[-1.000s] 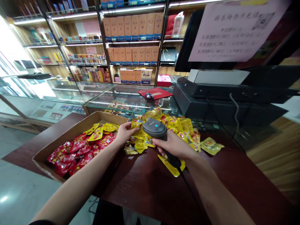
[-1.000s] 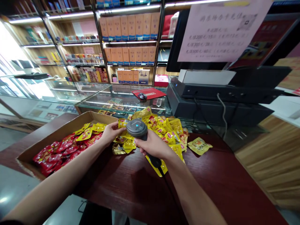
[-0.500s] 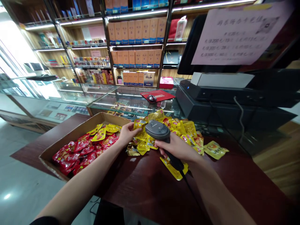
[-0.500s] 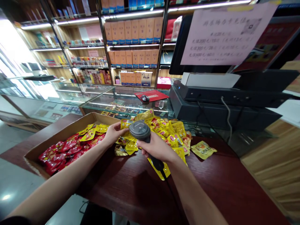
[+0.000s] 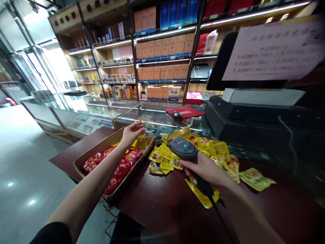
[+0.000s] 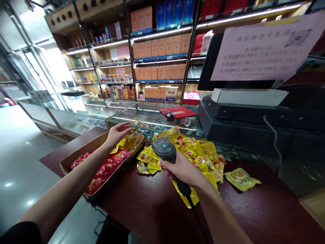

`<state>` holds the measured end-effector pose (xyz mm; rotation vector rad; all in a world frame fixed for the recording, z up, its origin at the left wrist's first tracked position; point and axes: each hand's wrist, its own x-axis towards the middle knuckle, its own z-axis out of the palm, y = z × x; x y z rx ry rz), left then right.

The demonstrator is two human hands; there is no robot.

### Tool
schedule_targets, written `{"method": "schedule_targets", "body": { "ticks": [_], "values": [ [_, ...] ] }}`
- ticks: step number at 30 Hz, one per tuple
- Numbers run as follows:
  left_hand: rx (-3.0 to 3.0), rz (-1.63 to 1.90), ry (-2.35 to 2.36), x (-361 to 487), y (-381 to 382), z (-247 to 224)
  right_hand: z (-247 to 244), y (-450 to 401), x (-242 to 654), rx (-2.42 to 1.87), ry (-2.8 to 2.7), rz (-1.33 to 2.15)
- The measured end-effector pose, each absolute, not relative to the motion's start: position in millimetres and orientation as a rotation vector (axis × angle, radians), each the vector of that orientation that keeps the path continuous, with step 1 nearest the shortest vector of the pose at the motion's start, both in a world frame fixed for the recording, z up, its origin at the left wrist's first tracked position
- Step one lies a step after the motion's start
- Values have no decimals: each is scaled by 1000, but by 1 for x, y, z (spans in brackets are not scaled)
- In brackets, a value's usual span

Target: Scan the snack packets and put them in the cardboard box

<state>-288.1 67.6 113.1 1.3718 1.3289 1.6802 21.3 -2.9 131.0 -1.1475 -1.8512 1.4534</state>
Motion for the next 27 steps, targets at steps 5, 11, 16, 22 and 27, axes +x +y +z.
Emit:
{"method": "schedule_targets", "body": {
  "ticks": [5, 11, 16, 22, 27],
  "values": [
    [1438, 1621, 1306, -274, 70, 106, 132, -2, 25, -1135, -1849, 1443],
    [1525, 1477, 1277, -229, 82, 78, 140, -3, 31, -1148, -1839, 1387],
    [1683, 1251, 1250, -192, 91, 63, 144, 2, 42, -1169, -1769, 1367],
    [1957, 1087, 1340, -170, 86, 41, 142, 8, 50, -1162, -1701, 1400],
    [2218, 952, 1350, -167, 78, 29, 135, 14, 51, -1169, -1683, 1392]
  ]
}}
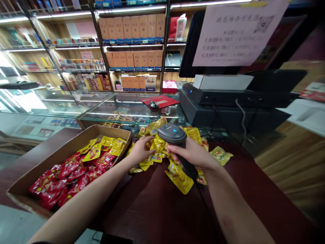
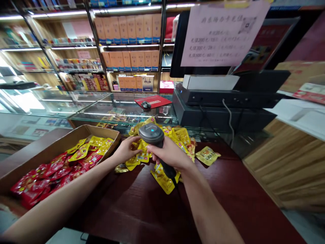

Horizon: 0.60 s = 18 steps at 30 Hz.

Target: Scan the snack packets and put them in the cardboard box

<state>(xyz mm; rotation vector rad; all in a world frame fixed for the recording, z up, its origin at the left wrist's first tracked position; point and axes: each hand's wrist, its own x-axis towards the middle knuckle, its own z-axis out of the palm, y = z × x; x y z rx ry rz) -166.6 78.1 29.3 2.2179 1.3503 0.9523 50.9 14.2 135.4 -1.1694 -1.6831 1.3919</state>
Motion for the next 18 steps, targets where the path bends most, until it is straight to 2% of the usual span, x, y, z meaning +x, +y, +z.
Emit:
{"method": "schedule_targets", "body": {
  "ticks": [7, 13, 18],
  "values": [
    [2376, 827, 1319, -160, 73, 23, 133, 16, 47, -1187, -1726, 1378],
    [2101, 851, 1448, -155, 76, 29, 133, 15, 45, -1204, -1728, 1392],
    [1716, 981, 1355, -165, 83, 39, 133, 13, 42, -1241, -1725, 1388]
  ]
}}
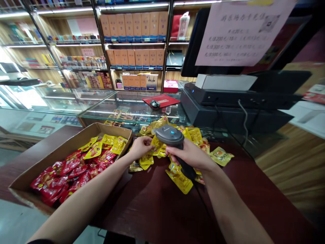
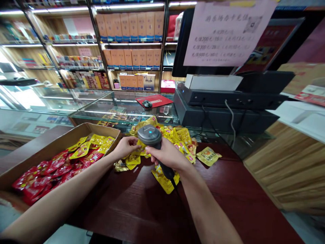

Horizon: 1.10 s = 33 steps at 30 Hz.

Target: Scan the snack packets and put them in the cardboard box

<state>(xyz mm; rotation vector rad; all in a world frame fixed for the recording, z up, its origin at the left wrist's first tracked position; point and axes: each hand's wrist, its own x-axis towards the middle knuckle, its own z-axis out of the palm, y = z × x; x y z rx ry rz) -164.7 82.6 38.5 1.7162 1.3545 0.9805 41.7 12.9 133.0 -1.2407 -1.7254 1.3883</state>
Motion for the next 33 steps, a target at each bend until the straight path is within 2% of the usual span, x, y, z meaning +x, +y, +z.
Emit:
{"method": "schedule_targets", "body": {
  "ticks": [4, 8, 17, 33],
  "values": [
    [1262, 1146, 1209, -192, 86, 57, 132, 11, 34, -1260, -1757, 1400],
    [1033, 1144, 1182, -221, 88, 75, 123, 10, 23, -1250, -1817, 1452],
    [952, 1117, 1176, -233, 89, 84, 98, 11, 5, -1196, -1889, 1517],
    [955, 1114, 1190, -237, 92, 78, 101, 10, 5, -1193, -1905, 1514]
  ]
}}
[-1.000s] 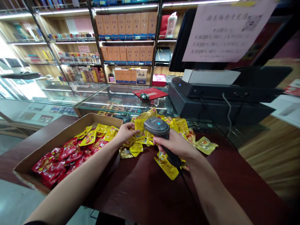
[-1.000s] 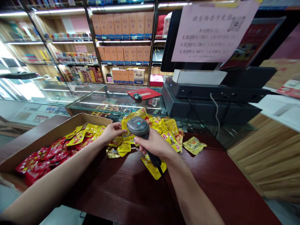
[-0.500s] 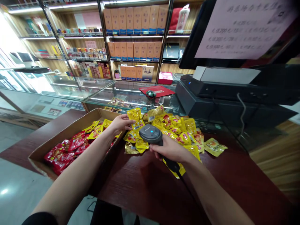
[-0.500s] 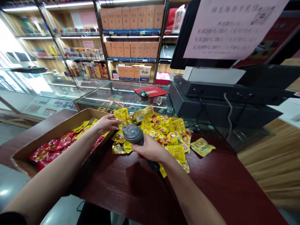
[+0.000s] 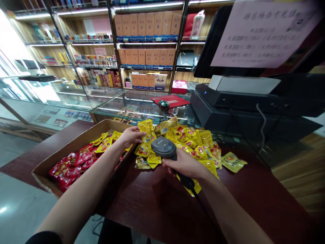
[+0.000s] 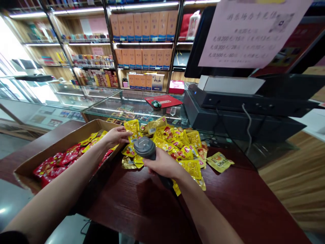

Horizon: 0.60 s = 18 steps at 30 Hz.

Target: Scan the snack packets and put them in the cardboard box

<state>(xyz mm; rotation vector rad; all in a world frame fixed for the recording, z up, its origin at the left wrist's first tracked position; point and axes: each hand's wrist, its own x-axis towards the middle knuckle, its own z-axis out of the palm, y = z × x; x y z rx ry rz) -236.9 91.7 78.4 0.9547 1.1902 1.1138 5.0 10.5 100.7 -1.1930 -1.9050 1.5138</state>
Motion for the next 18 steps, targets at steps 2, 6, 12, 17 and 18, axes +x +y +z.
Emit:
{"method": "schedule_targets", "body": {
  "ticks": [2, 6, 12, 17, 18],
  "values": [
    [979, 1127, 1183, -237, 92, 79, 103, 10, 6, -1200, -1889, 1531],
    [1021, 1190, 1185, -243, 92, 89, 111, 6, 6, -1245, -1885, 1525],
    [1106, 1491, 1376, -299, 86, 119, 112, 2, 7, -1228, -1854, 1547],
    [1164, 1634, 1511, -338, 69, 143, 109, 3, 9, -1204, -1857, 1552],
    [1174, 1620, 1499, -338, 67, 144, 109, 4, 11, -1204, -1858, 1544]
  ]
}}
